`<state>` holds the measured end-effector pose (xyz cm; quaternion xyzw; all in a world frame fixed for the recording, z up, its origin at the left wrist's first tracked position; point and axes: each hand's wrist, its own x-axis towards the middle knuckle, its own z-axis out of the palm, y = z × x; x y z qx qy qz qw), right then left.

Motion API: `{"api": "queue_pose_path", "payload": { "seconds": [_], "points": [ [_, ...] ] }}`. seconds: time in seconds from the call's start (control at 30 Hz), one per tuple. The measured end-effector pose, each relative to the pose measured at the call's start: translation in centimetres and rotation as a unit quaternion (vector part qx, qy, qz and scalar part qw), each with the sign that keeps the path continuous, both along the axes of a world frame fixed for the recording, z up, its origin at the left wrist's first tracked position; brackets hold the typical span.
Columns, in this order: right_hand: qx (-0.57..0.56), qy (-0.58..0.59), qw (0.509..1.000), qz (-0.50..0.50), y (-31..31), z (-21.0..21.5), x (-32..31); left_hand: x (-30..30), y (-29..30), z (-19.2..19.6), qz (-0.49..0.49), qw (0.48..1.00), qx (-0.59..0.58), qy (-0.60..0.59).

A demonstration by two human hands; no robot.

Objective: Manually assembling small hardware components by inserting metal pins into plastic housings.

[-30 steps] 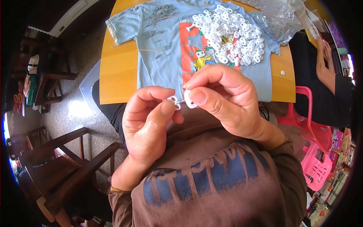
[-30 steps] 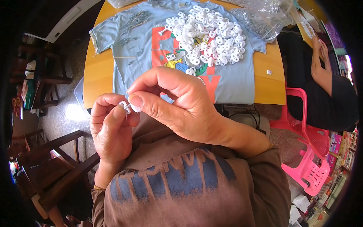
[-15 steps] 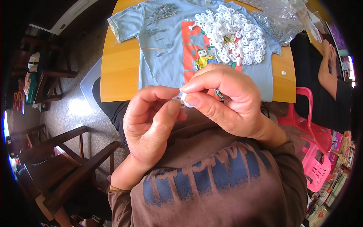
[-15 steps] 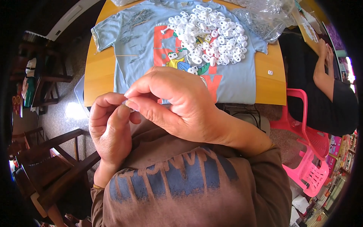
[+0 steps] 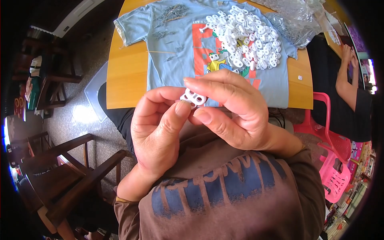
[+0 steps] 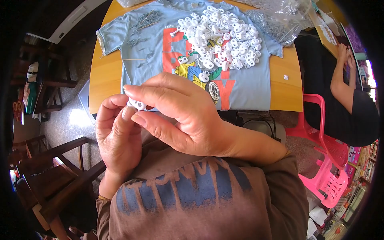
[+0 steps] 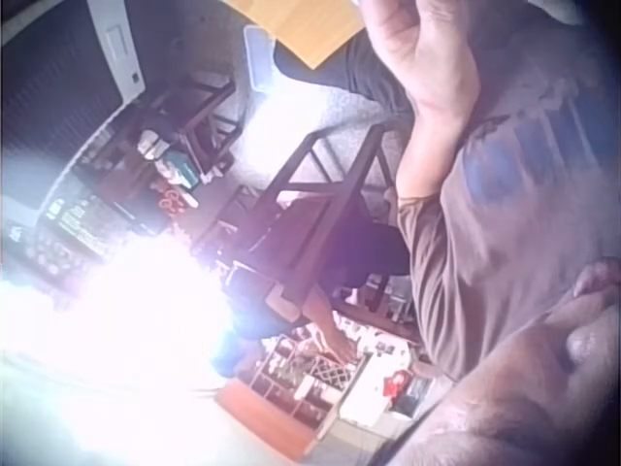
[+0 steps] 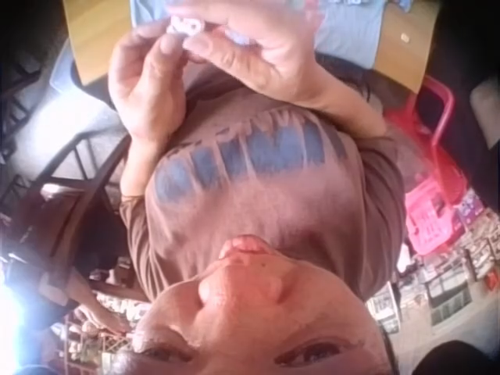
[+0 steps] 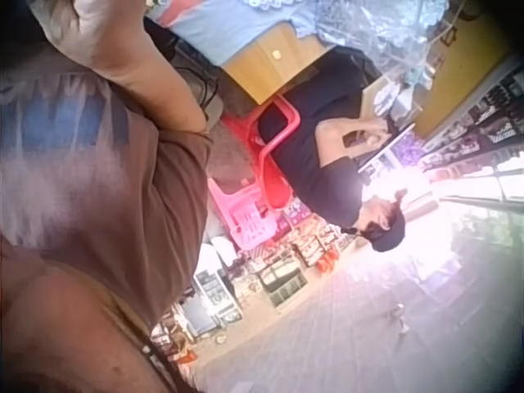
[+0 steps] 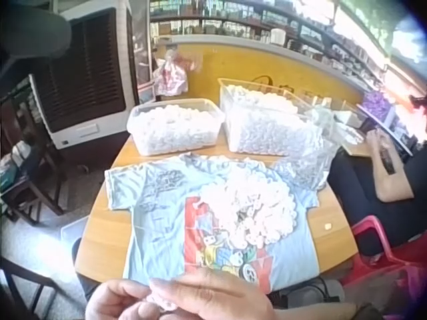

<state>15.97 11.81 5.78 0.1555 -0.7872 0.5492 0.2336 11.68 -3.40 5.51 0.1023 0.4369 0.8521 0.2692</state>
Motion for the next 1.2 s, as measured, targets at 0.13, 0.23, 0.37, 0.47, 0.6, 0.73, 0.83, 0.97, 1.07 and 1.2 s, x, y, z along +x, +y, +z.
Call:
{"api": "queue_pose_path", "payload": {
  "seconds": [0.13, 0.23, 0.37, 0.47, 0.6, 0.73, 0.83, 0.97, 1.07, 1.2],
  "points": [
    [0.023, 0.012, 1.000, 0.004, 0.4, -0.3, 0.0, 0.1, -0.2, -0.2, -0.012, 1.000, 0.003, 0.001],
    [0.008, 0.000, 1.000, 0.019, 0.4, -0.2, 0.1, 0.2, -0.3, -0.2, -0.009, 1.000, -0.005, 0.010],
    [-0.014, -0.004, 0.999, 0.041, 0.5, -0.2, 0.2, 0.3, -0.6, -0.4, -0.016, 1.000, 0.004, 0.026],
    [-0.021, -0.011, 0.998, 0.053, 0.6, 0.0, 0.3, 0.4, -0.6, -0.5, -0.015, 0.999, 0.011, 0.036],
    [-0.035, -0.030, 0.997, 0.060, 0.8, 0.1, 0.3, 0.4, -0.4, -0.5, -0.025, 0.998, 0.038, 0.033],
    [-0.053, -0.043, 0.995, 0.079, 0.9, 0.1, 0.1, 0.3, -0.4, -0.6, -0.031, 0.998, 0.053, 0.032],
    [-0.072, -0.065, 0.992, 0.076, 0.6, 0.1, 0.2, 0.3, -0.3, -0.7, -0.023, 0.998, 0.052, 0.039],
    [-0.057, -0.043, 0.996, 0.058, 0.4, -0.1, 0.1, 0.3, -0.3, -0.8, -0.025, 0.997, 0.049, 0.054],
    [-0.036, -0.026, 0.997, 0.056, 0.5, 0.0, -0.1, 0.4, -0.2, -0.9, 0.000, 0.997, 0.057, 0.051],
    [-0.024, -0.036, 0.997, 0.060, 0.7, -0.2, -0.2, 0.3, -0.2, -1.0, -0.001, 0.996, 0.065, 0.055]
  ]
}}
